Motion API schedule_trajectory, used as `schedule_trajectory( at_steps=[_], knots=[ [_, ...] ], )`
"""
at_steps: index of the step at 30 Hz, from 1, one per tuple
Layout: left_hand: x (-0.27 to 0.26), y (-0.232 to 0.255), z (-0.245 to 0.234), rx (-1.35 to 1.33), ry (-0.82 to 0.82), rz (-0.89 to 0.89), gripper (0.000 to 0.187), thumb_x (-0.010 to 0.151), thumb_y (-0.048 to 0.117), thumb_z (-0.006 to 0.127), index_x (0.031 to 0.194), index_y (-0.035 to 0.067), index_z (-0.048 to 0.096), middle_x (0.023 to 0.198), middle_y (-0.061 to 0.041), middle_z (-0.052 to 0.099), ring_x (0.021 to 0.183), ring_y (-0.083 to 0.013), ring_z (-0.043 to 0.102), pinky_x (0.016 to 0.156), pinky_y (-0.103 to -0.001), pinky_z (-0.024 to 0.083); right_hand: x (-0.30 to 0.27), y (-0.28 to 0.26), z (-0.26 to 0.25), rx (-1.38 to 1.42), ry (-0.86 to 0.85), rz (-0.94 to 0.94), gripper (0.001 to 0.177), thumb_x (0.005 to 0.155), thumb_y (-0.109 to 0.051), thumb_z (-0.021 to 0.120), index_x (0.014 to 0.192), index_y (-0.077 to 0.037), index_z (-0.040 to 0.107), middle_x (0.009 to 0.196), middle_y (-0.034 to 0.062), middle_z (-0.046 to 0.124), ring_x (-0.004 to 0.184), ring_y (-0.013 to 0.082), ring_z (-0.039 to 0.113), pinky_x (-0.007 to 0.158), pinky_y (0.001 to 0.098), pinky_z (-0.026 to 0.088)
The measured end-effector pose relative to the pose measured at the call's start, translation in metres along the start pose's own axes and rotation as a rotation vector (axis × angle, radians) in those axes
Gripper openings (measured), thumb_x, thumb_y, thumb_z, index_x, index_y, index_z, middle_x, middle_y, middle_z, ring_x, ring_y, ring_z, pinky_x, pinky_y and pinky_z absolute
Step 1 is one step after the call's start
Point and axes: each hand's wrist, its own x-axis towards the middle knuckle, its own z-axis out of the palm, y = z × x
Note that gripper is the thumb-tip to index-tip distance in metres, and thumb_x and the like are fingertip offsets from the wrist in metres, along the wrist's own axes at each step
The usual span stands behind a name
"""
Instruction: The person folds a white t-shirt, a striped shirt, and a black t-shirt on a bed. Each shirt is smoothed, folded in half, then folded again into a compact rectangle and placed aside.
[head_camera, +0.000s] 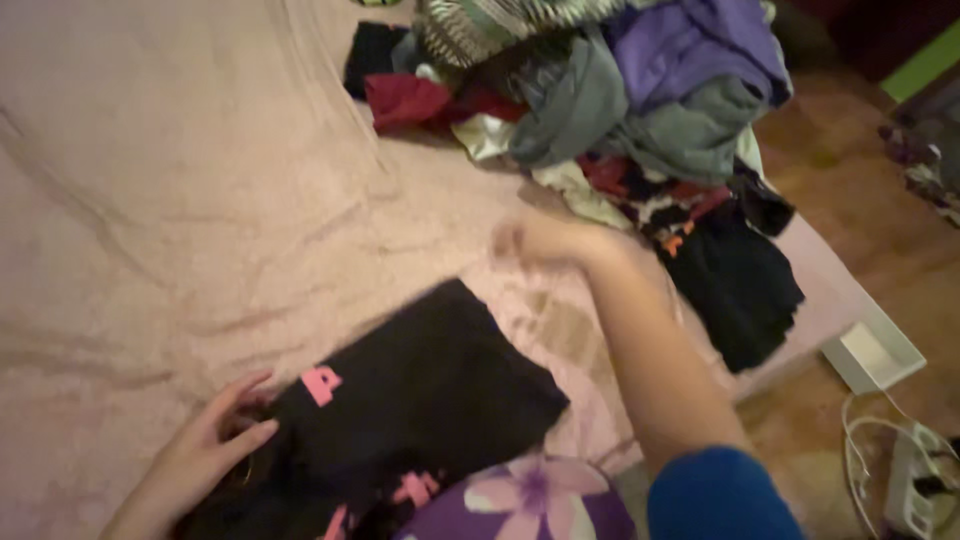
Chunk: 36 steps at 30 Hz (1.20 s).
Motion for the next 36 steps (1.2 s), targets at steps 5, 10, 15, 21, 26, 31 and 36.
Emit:
schedule_trajectory(
  at_steps=[5, 10, 15, 21, 26, 31, 36],
  knots=[
    [-0.017, 0.020, 0.041, 0.265, -0.157, 0.164, 0.043, 0.077, 0.005, 0.075, 0.120, 0.011, 0.078, 0.119, -0.008, 0.073, 0.108, -0.0223, 0.069, 0.095, -0.036, 0.055, -0.121, -0.048, 0.086, 0.377, -0.222, -0.150, 0.063, 0.077, -0.031, 0.085, 0.129, -0.006, 0.060, 0.121, 0.0145, 0.072, 0.111, 0.0282, 0.069, 0.097, 0.0349, 0.054],
    [-0.052, 0.086, 0.053, 0.629, -0.152, -0.020, 0.038, 0.087, 0.033, 0.072, 0.122, 0.019, 0.075, 0.114, -0.004, 0.077, 0.104, -0.0150, 0.070, 0.094, -0.032, 0.051, -0.142, -0.125, 0.062, 0.312, 0.346, -0.556, 0.041, 0.078, 0.002, 0.070, 0.118, -0.005, 0.070, 0.110, 0.0183, 0.068, 0.105, 0.0402, 0.064, 0.093, 0.0426, 0.051],
    [-0.058, 0.180, 0.039, -0.276, 0.257, 0.085, 0.043, 0.099, 0.050, 0.051, 0.120, 0.018, 0.070, 0.100, -0.001, 0.072, 0.084, -0.0132, 0.065, 0.075, -0.033, 0.052, -0.148, -0.235, 0.004, 0.387, 0.690, -1.049, 0.032, 0.078, 0.003, 0.068, 0.107, -0.010, 0.068, 0.113, 0.0092, 0.066, 0.111, 0.0339, 0.063, 0.098, 0.0416, 0.051],
    [-0.094, 0.193, 0.027, -0.370, 0.197, 0.155, 0.030, 0.100, 0.026, 0.067, 0.121, 0.006, 0.071, 0.109, -0.009, 0.070, 0.088, -0.0190, 0.061, 0.070, -0.033, 0.047, -0.199, -0.292, 0.008, 0.541, 0.745, -1.106, 0.030, 0.076, -0.007, 0.063, 0.105, -0.001, 0.065, 0.105, 0.0156, 0.061, 0.102, 0.0390, 0.058, 0.094, 0.0447, 0.046],
    [-0.112, 0.194, 0.008, -0.732, 0.397, 0.357, 0.026, 0.098, 0.015, 0.054, 0.120, 0.003, 0.063, 0.114, -0.010, 0.072, 0.099, -0.0207, 0.072, 0.086, -0.039, 0.063, -0.195, -0.275, 0.011, 0.734, 0.544, -0.521, 0.025, 0.090, -0.028, 0.072, 0.090, -0.003, 0.070, 0.079, 0.0125, 0.068, 0.077, 0.0331, 0.068, 0.073, 0.0394, 0.052],
    [-0.153, 0.259, -0.038, -0.326, 0.585, 0.673, 0.023, 0.096, 0.008, 0.054, 0.115, 0.002, 0.066, 0.103, -0.009, 0.068, 0.095, -0.0216, 0.065, 0.088, -0.039, 0.055, -0.180, -0.229, -0.028, 0.451, 0.385, -0.396, 0.031, 0.074, -0.025, 0.077, 0.097, -0.006, 0.071, 0.083, 0.0188, 0.073, 0.079, 0.0367, 0.072, 0.071, 0.0460, 0.055],
    [-0.218, 0.354, -0.029, 0.948, 0.832, 0.818, 0.022, 0.099, 0.021, 0.067, 0.111, 0.004, 0.072, 0.090, -0.017, 0.070, 0.081, -0.0340, 0.070, 0.069, -0.044, 0.053, -0.139, -0.188, -0.070, -0.045, 0.647, -0.266, 0.028, 0.081, -0.013, 0.068, 0.108, -0.015, 0.077, 0.102, 0.0227, 0.070, 0.099, 0.0430, 0.067, 0.086, 0.0537, 0.053]
  ],
)
